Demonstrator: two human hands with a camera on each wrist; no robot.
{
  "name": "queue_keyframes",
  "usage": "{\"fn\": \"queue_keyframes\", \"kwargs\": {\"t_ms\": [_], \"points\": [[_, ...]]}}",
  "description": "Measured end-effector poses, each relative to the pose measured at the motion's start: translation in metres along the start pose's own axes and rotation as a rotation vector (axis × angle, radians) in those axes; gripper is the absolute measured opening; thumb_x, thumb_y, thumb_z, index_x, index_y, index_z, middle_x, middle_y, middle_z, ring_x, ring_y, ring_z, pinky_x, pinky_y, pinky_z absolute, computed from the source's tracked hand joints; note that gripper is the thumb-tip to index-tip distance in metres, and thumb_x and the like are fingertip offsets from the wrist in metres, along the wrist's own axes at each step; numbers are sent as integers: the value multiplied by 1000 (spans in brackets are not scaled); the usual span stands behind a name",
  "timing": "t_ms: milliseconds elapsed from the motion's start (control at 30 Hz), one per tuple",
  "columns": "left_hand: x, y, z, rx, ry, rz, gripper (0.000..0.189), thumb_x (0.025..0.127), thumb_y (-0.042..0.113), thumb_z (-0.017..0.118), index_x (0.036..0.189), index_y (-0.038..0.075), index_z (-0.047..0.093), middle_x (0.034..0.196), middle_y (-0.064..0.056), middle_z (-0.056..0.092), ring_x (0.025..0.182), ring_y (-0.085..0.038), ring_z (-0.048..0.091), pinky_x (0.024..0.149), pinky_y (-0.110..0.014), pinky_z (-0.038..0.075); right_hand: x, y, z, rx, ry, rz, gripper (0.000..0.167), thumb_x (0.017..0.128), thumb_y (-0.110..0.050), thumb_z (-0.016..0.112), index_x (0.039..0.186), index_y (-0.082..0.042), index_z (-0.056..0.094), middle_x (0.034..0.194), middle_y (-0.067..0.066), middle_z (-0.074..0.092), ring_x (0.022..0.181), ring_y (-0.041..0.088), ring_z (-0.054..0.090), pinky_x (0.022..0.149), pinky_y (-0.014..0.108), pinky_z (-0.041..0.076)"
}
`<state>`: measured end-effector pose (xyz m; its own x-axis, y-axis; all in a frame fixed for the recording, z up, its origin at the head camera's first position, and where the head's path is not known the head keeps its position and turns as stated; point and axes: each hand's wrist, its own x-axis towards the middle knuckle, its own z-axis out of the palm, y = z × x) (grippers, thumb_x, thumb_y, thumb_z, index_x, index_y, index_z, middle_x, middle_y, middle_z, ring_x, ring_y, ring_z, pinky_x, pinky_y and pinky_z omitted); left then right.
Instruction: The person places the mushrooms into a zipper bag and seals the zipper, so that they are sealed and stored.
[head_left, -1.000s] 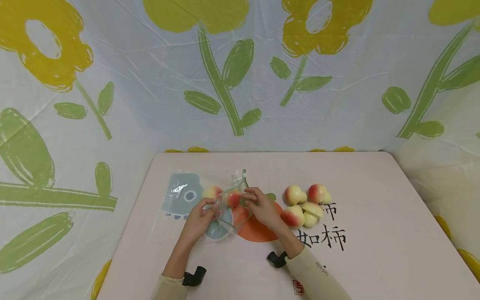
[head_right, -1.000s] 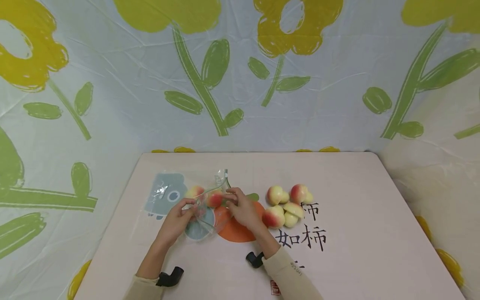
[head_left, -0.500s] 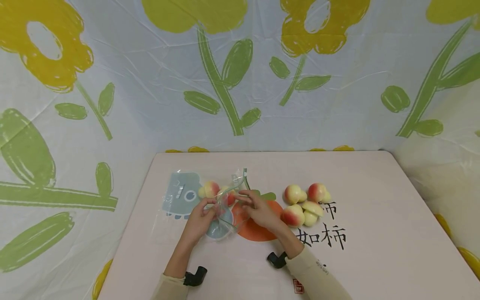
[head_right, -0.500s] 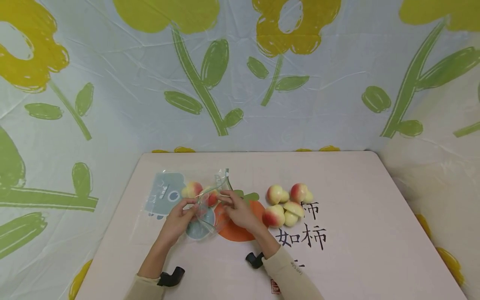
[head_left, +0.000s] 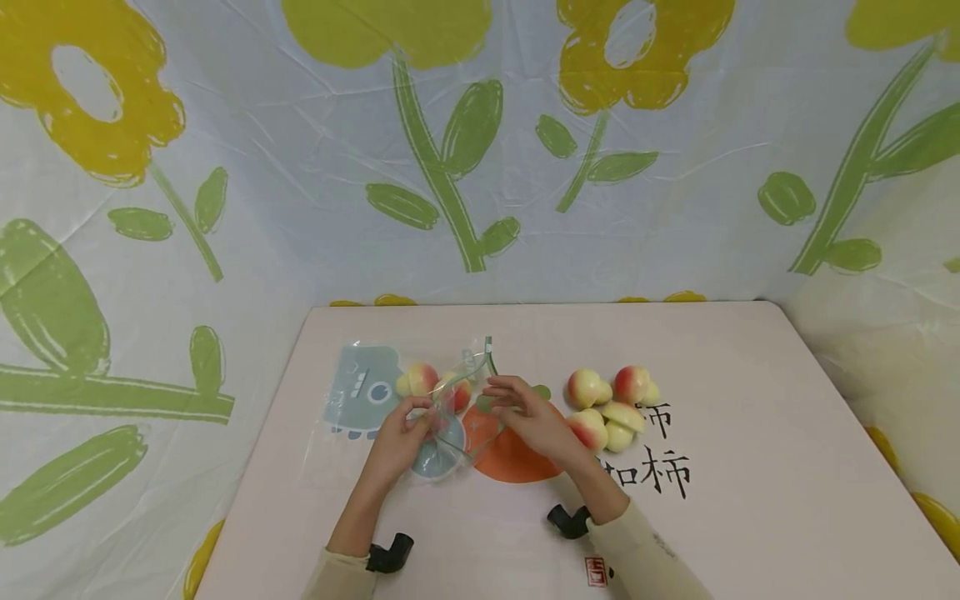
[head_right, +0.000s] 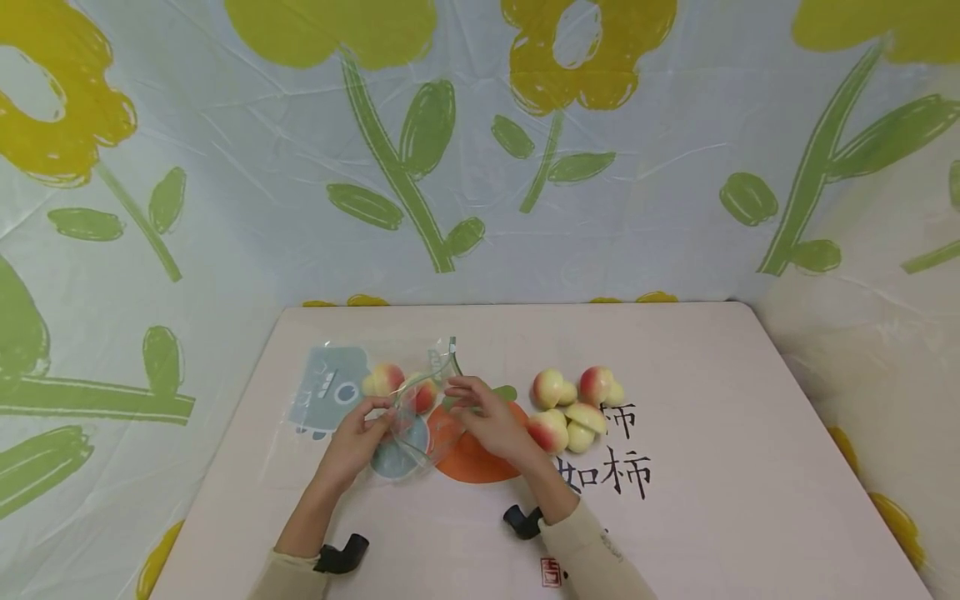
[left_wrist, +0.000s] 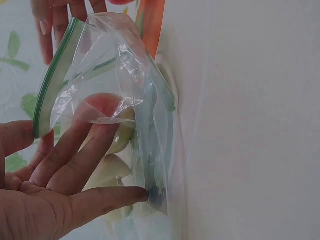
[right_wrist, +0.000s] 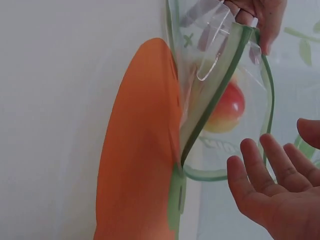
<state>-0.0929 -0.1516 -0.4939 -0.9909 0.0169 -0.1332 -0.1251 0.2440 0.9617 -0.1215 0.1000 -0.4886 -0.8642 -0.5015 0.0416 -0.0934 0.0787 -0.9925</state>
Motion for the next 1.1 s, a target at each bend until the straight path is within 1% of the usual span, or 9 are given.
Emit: {"fn": "queue_keyframes", "kwargs": {"t_ms": [167,233,300,400,533,667,767,933,1100], "points": [[-8,19,-1,17,-20,1,18,102,7,56,117,-4,60,108,-19,64,94,-30,68,86,-46,55,-3,-2,-6,-8,31,-31,44,102,-4,56,144,-2,43,138,26,53,125,50,50,99,42,49],[-8,18,-1,16,-19,0,18,102,8,56,116,-3,60,107,-19,64,95,-29,68,86,-45,55,-5,-2,-9,4,46,-40,45,101,-3,57,143,1,43,137,26,54,124,50,50,98,42,49],[-5,11,-1,13,-11,-2,19,103,10,57,117,-1,60,107,-17,64,94,-28,68,85,-43,55,-6,-4,-12,-1,64,-40,44,101,-4,58,143,1,44,136,25,55,122,48,52,97,41,50],[1,-2,-1,5,2,-6,19,103,13,58,117,2,61,105,-14,65,92,-24,68,84,-41,55,-10,-8,-17,-17,91,-33,43,101,-6,59,143,-5,47,136,26,55,121,42,55,98,39,49],[4,-8,-1,-8,-2,4,18,102,14,59,116,3,62,101,-13,66,90,-22,68,82,-37,55,-17,-12,-27,-11,116,-37,42,102,-9,59,142,-9,48,134,24,56,122,43,54,98,37,49],[4,-8,-2,-17,-9,9,18,102,13,58,115,2,61,99,-14,66,90,-23,68,83,-36,55,-25,-15,-39,-2,143,-62,42,101,-10,60,141,-6,48,132,21,58,123,47,52,98,37,50],[4,-8,-2,-12,-12,3,19,102,14,59,116,2,61,98,-13,67,91,-23,68,83,-36,55,-32,-18,-50,-15,178,-66,42,101,-10,61,141,-5,48,131,19,58,122,42,53,97,36,50],[4,-7,-1,6,-9,-12,21,102,15,59,118,2,60,99,-12,67,91,-23,68,83,-36,54,-44,-23,-68,-53,251,-63,43,100,-11,62,141,-5,48,129,18,59,121,37,54,94,26,50],[-1,5,-2,19,-17,-19,21,103,12,57,119,-1,59,102,-18,69,94,-29,69,87,-41,53,-57,-24,-87,-111,312,-67,43,100,-10,62,141,-4,48,130,25,58,121,34,55,92,23,50]]}}
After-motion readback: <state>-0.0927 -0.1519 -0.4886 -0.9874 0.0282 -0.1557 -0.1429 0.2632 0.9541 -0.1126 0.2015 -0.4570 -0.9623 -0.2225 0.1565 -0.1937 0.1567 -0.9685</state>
